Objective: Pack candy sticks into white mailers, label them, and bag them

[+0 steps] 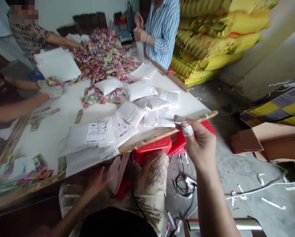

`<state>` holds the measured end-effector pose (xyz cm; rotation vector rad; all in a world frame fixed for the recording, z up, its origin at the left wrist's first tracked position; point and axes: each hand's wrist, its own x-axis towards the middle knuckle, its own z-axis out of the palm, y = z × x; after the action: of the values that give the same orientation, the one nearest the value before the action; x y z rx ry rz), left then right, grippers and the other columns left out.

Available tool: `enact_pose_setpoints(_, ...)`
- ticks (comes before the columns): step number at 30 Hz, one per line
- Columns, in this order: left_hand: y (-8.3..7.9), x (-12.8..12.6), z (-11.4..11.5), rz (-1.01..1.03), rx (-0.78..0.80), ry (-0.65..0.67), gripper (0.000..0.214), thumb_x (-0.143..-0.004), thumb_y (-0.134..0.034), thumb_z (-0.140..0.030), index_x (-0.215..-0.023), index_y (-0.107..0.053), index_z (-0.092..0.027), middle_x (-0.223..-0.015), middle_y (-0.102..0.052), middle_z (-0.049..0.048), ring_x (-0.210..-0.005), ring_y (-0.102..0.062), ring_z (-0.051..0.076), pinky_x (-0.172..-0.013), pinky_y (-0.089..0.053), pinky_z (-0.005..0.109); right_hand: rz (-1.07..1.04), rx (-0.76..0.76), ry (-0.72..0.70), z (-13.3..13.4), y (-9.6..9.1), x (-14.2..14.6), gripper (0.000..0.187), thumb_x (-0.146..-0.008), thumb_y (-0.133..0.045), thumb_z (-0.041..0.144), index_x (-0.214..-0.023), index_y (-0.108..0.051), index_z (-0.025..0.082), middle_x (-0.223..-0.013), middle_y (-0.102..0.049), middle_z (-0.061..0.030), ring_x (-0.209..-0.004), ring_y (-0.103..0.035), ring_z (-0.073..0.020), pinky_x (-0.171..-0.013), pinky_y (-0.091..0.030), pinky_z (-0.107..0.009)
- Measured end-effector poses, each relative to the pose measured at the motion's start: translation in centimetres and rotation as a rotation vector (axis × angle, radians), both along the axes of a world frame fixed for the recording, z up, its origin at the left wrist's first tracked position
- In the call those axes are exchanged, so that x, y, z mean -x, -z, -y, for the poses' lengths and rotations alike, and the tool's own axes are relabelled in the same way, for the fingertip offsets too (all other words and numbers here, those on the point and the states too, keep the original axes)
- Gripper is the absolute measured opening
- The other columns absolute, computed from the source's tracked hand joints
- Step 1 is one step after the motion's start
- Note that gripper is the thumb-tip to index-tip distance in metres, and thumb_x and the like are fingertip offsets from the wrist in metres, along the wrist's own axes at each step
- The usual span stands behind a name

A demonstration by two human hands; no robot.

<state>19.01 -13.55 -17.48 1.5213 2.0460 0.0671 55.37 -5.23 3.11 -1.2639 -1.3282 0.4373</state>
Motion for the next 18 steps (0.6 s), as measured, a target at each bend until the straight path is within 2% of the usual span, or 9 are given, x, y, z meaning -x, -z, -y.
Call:
enact_pose_setpoints(2,-3.6,-2.7,0.3,0.366,0.104,0.172,0.048,-0.069,-0.063,-0.04,-0.112,-0.061,-0.019,-0.108,-0.066,0.0132,-0.095,-0.062,0.028,-0.078,-0.047,0.034,0.038,-0.007,0.053,0.1,0.1,-1.0,0.026,-0.086,-0.055,0.04,-0.096,-0.068,0.02,-0.093,-0.07,-0.0052,-0.088,-0.066,-0.0181,-0.084,-0.051,-0.033)
enact_pose_setpoints(4,-7.9,-5.1,-0.2,0.606,0.107,0.367,0.026,-0.078,-0.053,-0.042,-0.09,-0.068,-0.024,-0.084,-0.071,0.0056,-0.076,-0.063,0.022,-0.066,-0.046,0.031,0.031,-0.013,0.066,-0.2,0.2,-1.9,0.028,-0.086,-0.054,0.042,-0.099,-0.067,0.021,-0.094,-0.07,-0.005,-0.087,-0.066,-0.0188,-0.082,-0.052,-0.034)
enact_pose_setpoints(5,-10.1,-6.2,-0.9,0.63,0.018,0.393,0.024,-0.08,-0.052,-0.042,-0.086,-0.068,-0.024,-0.078,-0.069,0.0033,-0.071,-0.061,0.02,-0.063,-0.045,0.03,0.033,-0.02,0.053,-0.4,0.2,-2.3,0.029,-0.086,-0.054,0.042,-0.099,-0.067,0.02,-0.093,-0.07,-0.0053,-0.086,-0.066,-0.0189,-0.08,-0.053,-0.034)
enact_pose_setpoints(7,-14.1,-7.9,-3.3,0.645,-0.172,0.358,0.025,-0.079,-0.054,-0.038,-0.096,-0.065,-0.023,-0.083,-0.069,0.0019,-0.072,-0.06,0.018,-0.064,-0.045,0.028,0.075,-0.041,-0.001,-1.1,0.0,-2.8,0.03,-0.086,-0.054,0.043,-0.098,-0.067,0.019,-0.094,-0.07,-0.0061,-0.085,-0.066,-0.0193,-0.079,-0.053,-0.034)
enact_pose_setpoints(9,-17.0,-9.0,-6.9,0.66,-0.272,0.368,0.027,-0.082,-0.052,-0.04,-0.096,-0.064,-0.021,-0.085,-0.068,0.0023,-0.077,-0.061,0.017,-0.067,-0.045,0.027,0.14,-0.065,-0.074,-1.8,-0.5,-2.9,0.03,-0.085,-0.054,0.043,-0.097,-0.068,0.019,-0.096,-0.069,-0.0067,-0.088,-0.066,-0.0198,-0.081,-0.053,-0.034)
enact_pose_setpoints(11,-18.7,-9.5,-11.2,0.616,-0.373,0.37,0.031,-0.082,-0.05,-0.043,-0.096,-0.063,-0.019,-0.087,-0.067,0.0033,-0.081,-0.061,0.018,-0.069,-0.045,0.027,0.198,-0.084,-0.134,-2.5,-1.2,-2.9,0.028,-0.086,-0.053,0.042,-0.097,-0.068,0.02,-0.1,-0.068,-0.0071,-0.092,-0.064,-0.0202,-0.082,-0.052,-0.034)
enact_pose_setpoints(13,-19.4,-9.6,-15.9,0.519,-0.459,0.329,0.034,-0.083,-0.048,-0.044,-0.1,-0.061,-0.017,-0.091,-0.066,0.0046,-0.084,-0.061,0.019,-0.071,-0.046,0.028,0.243,-0.105,-0.191,-3.1,-1.7,-2.7,0.027,-0.087,-0.052,0.04,-0.099,-0.068,0.021,-0.102,-0.068,-0.0074,-0.093,-0.064,-0.0202,-0.081,-0.052,-0.033)
enact_pose_setpoints(16,-19.5,-9.8,-22.9,0.271,-0.5,0.28,0.031,-0.083,-0.049,-0.037,-0.1,-0.059,-0.014,-0.096,-0.066,0.008,-0.089,-0.061,0.021,-0.078,-0.045,0.03,0.293,-0.149,-0.255,-3.9,-2.1,-2.5,0.024,-0.088,-0.051,0.036,-0.1,-0.068,0.023,-0.103,-0.067,-0.0065,-0.092,-0.064,-0.0188,-0.08,-0.052,-0.03)
enact_pose_setpoints(18,-18.9,-10.0,-26.7,0.176,-0.488,0.261,0.029,-0.079,-0.055,-0.032,-0.097,-0.059,-0.009,-0.1,-0.065,0.0146,-0.096,-0.06,0.027,-0.084,-0.042,0.036,0.31,-0.179,-0.272,-4.3,-2.1,-2.4,0.022,-0.089,-0.051,0.033,-0.1,-0.068,0.024,-0.102,-0.067,-0.0059,-0.093,-0.063,-0.0184,-0.08,-0.052,-0.03)
